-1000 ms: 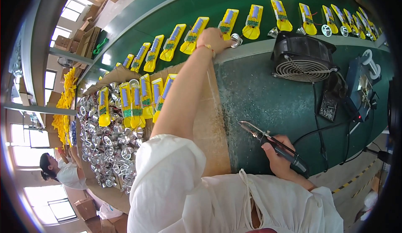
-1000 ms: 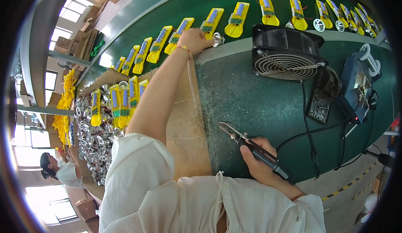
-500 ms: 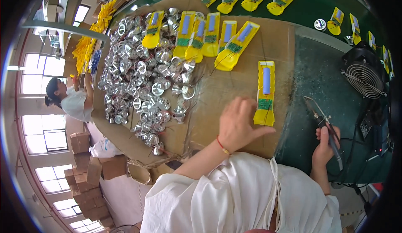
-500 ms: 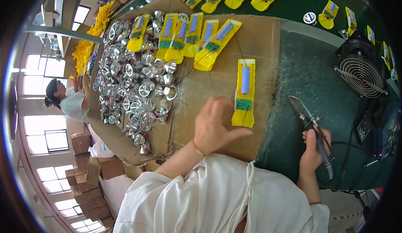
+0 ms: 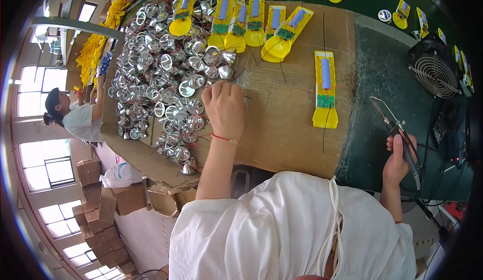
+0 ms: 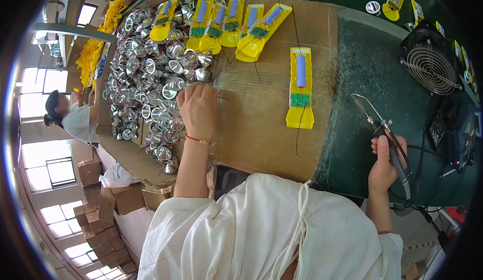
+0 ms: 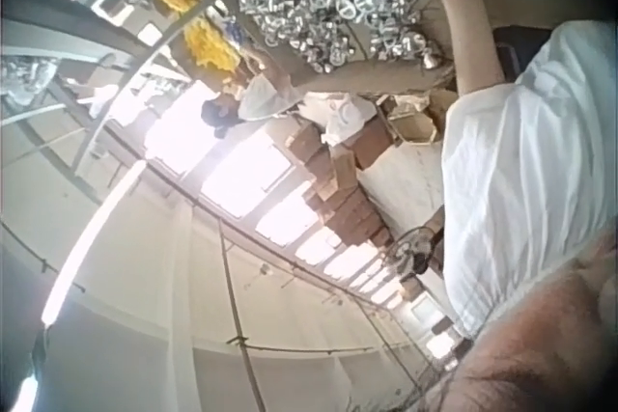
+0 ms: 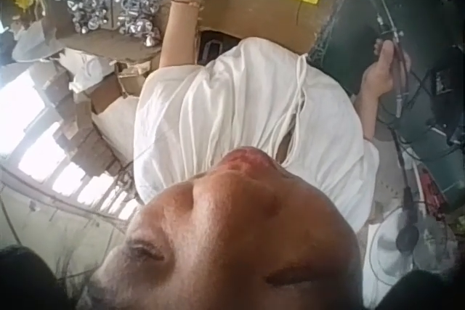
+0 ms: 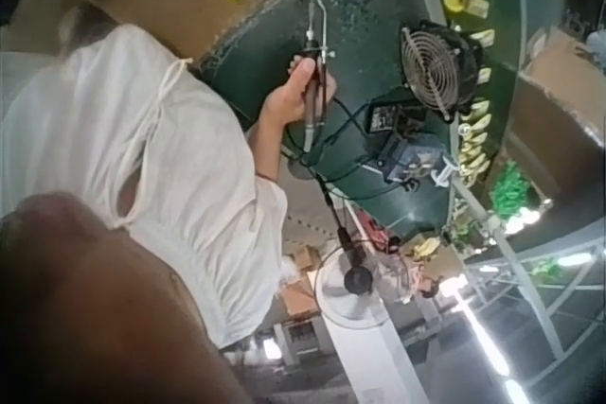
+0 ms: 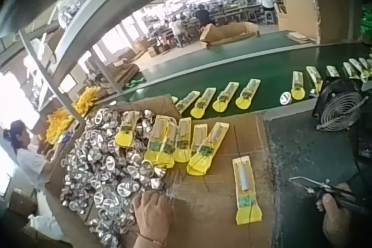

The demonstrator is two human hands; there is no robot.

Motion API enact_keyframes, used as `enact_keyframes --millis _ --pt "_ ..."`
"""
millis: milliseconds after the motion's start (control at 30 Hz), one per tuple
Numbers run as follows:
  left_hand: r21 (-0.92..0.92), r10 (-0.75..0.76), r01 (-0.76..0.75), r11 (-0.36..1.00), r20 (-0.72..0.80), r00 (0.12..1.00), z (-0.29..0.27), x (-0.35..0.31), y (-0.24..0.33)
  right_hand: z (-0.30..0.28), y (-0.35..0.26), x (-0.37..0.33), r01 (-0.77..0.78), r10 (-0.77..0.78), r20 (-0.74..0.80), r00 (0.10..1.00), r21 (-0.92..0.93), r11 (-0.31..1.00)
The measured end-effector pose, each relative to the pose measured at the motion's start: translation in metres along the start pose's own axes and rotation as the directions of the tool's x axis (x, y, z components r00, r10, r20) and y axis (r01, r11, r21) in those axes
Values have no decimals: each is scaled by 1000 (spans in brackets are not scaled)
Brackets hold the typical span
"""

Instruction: Soldering electrical wires to LED circuit boards for handheld lighting devices.

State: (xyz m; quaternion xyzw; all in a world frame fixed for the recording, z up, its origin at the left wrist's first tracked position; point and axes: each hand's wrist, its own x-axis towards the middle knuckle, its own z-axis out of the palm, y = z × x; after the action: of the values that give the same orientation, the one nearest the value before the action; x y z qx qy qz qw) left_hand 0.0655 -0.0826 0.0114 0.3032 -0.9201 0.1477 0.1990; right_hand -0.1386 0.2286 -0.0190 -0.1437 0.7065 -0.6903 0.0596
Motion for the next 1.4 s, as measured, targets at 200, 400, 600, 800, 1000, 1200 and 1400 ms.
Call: enact_keyframes --millis 200,400,600,800,1000,1200,1400 --pt "168 39 -55 984 100 994 -1 -6 2 0 -2 -10 -36 36 31 999 22 999" --pt "-659 -201 346 668 288 936 -24 15 31 8 -12 -13 -60 54 79 995 75 995" --pt "-703 -109 666 250 663 741 -25 -1 95 24 -20 -17 87 -71 392 917 -25 996" --pt "-796 -73 545 261 547 834 -13 -7 112 37 -20 -13 131 -100 365 926 -62 989" --pt "-797 -65 528 293 534 843 -10 -5 112 50 -21 -12 -7 7 355 935 -1 1000" --pt "-796 -76 535 283 537 840 -9 -6 114 53 -13 -10 -86 80 381 921 -1 996" --pt "-799 -77 526 292 528 846 -9 -6 112 57 -19 -11 -180 140 343 929 88 980"
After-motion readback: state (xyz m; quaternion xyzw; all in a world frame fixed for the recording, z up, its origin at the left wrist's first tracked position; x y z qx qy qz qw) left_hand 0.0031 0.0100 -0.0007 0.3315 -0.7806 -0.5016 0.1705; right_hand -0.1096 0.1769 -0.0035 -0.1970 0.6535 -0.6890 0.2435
